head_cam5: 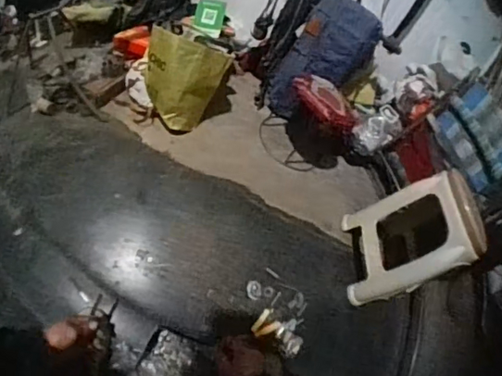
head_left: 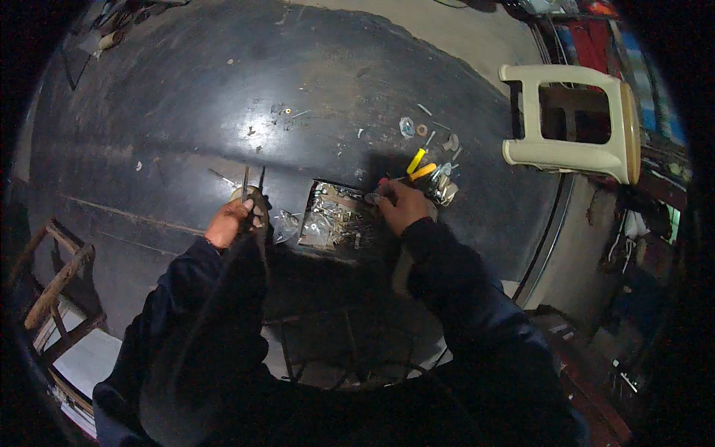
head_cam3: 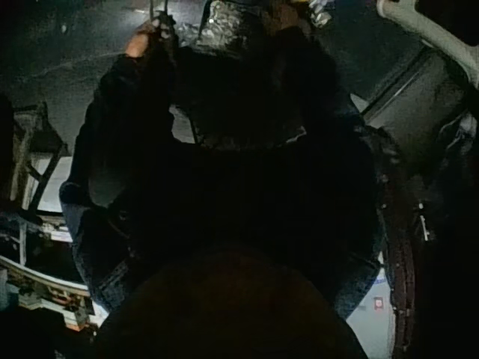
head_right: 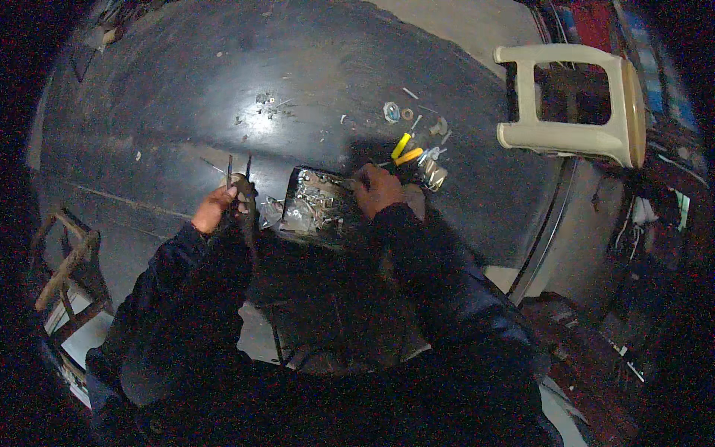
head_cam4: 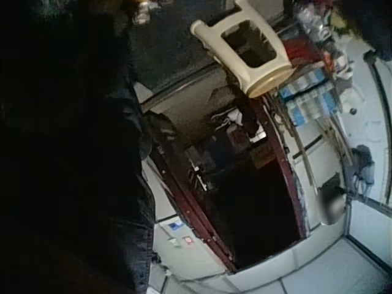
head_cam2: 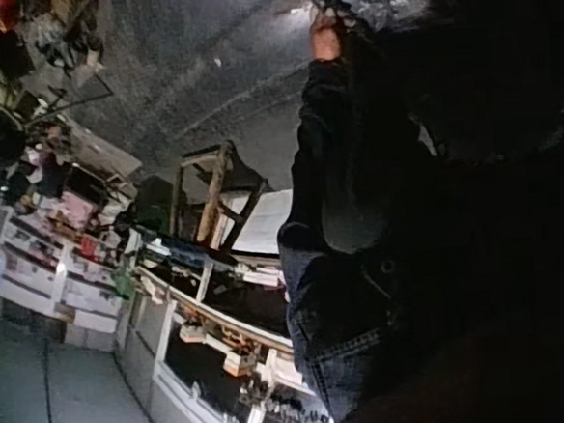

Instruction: The person assembles small metal components by hand, inserting a pin into a circular part and using a flat metal tool to adjust it. They then pick up and examine a long metal rod before placing it down.

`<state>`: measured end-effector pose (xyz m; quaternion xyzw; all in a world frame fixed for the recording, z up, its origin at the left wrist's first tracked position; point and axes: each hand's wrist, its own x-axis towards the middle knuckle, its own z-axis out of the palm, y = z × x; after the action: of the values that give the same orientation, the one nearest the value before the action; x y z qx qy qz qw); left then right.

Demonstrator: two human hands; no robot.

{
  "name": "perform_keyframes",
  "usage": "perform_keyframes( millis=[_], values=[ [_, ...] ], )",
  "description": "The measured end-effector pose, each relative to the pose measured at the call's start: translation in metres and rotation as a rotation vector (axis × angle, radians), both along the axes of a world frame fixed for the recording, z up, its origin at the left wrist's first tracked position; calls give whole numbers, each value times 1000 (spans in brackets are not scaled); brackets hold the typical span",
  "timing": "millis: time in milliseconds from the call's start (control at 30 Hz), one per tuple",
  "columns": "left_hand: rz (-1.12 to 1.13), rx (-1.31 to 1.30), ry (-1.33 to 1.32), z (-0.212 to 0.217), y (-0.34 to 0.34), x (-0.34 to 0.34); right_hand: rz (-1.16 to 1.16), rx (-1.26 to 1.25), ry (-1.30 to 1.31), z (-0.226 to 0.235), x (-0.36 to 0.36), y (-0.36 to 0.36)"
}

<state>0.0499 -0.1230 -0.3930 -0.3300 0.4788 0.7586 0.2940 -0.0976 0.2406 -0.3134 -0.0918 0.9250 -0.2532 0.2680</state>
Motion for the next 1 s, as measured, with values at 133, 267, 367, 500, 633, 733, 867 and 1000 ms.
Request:
perform_keyframes(
  millis=[133,267,367,500,633,733,867,1000],
  values=[
    [15,-15,80,4,4,-2,32,-16,236,3,24,18],
    [29,-35,95,11,6,-3,-38,60,246,-3,38,18],
    [-4,-54,103,12,4,-4,-30,66,264,-7,37,10],
    [17,-21,100,10,3,-4,8,41,211,-9,28,-4],
    [48,-1,53,13,3,-1,21,1,139,-13,24,-20],
    [50,-39,48,14,4,-1,122,35,267,-23,21,-33],
    [43,-51,65,16,5,-3,108,70,295,-31,21,-37],
    [68,-29,48,21,6,-3,88,165,236,-30,20,-36]
  ],
)
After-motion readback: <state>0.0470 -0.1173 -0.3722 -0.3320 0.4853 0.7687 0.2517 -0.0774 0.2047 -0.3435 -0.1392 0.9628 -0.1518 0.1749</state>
